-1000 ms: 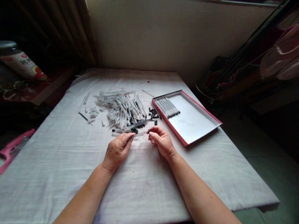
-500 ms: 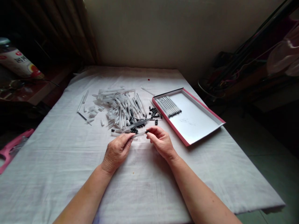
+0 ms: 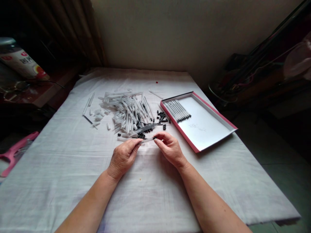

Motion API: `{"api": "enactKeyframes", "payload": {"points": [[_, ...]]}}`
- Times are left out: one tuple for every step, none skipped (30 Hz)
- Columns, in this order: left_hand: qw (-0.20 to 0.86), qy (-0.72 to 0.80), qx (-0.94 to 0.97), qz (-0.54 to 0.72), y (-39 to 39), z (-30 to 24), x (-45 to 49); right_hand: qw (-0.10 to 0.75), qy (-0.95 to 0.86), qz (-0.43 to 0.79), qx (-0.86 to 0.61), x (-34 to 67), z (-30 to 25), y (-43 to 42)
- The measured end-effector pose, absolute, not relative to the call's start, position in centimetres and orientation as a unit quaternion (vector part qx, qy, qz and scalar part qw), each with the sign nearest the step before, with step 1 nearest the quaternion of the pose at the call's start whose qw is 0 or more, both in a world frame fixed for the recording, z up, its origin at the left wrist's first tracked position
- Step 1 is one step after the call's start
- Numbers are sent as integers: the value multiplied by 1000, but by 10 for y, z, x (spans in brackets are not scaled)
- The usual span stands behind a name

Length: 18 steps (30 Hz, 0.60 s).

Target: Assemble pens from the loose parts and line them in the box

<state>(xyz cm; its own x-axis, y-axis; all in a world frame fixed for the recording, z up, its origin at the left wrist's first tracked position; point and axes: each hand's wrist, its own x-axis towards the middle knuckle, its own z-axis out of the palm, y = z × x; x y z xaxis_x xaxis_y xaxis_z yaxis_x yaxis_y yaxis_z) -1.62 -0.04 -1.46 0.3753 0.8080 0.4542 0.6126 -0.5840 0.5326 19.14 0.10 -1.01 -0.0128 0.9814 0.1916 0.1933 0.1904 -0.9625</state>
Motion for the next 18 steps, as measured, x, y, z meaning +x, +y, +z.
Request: {"api": "enactKeyframes", "payload": {"points": [[135,432,820,349,0,-14,-16,477,-619,372,-501,194,-9,1],[131,431,824,345,0,-14,-17,453,-649,345,-505,196,-7,0],[126,430,827,340,0,-14,-17,428,-678,315,-507,198,-5,0],[122,428,830,336,0,-14,-17,404,-703,289,-509,200,-4,0],[119,427,832,333,0,-14,-17,384,-722,267,-509,202,-2,-1],[117,426,833,331,0,-14,-17,369,-736,252,-509,204,-1,-1],[117,425,834,331,0,-14,-17,356,-744,243,-510,205,-1,-1],[119,425,834,331,0,-14,-17,347,-750,238,-510,206,0,-1],[121,423,834,332,0,-14,-17,340,-753,235,-511,206,0,-1],[123,423,834,333,0,-14,-17,335,-756,234,-511,207,0,-1],[124,421,834,334,0,-14,-17,333,-758,234,-510,207,1,-1],[123,419,834,336,0,-14,-17,332,-760,236,-507,207,1,-1],[121,416,836,337,1,-14,-17,331,-761,240,-503,207,1,-1],[117,412,838,338,1,-14,-17,331,-761,247,-500,207,0,0],[113,407,841,338,1,-14,-18,331,-759,256,-498,206,0,0],[108,402,844,337,1,-14,-18,333,-756,268,-497,206,-1,0],[104,396,848,337,1,-14,-19,336,-750,283,-495,206,-2,0],[98,391,851,337,2,-15,-19,340,-741,302,-494,206,-3,0]]}}
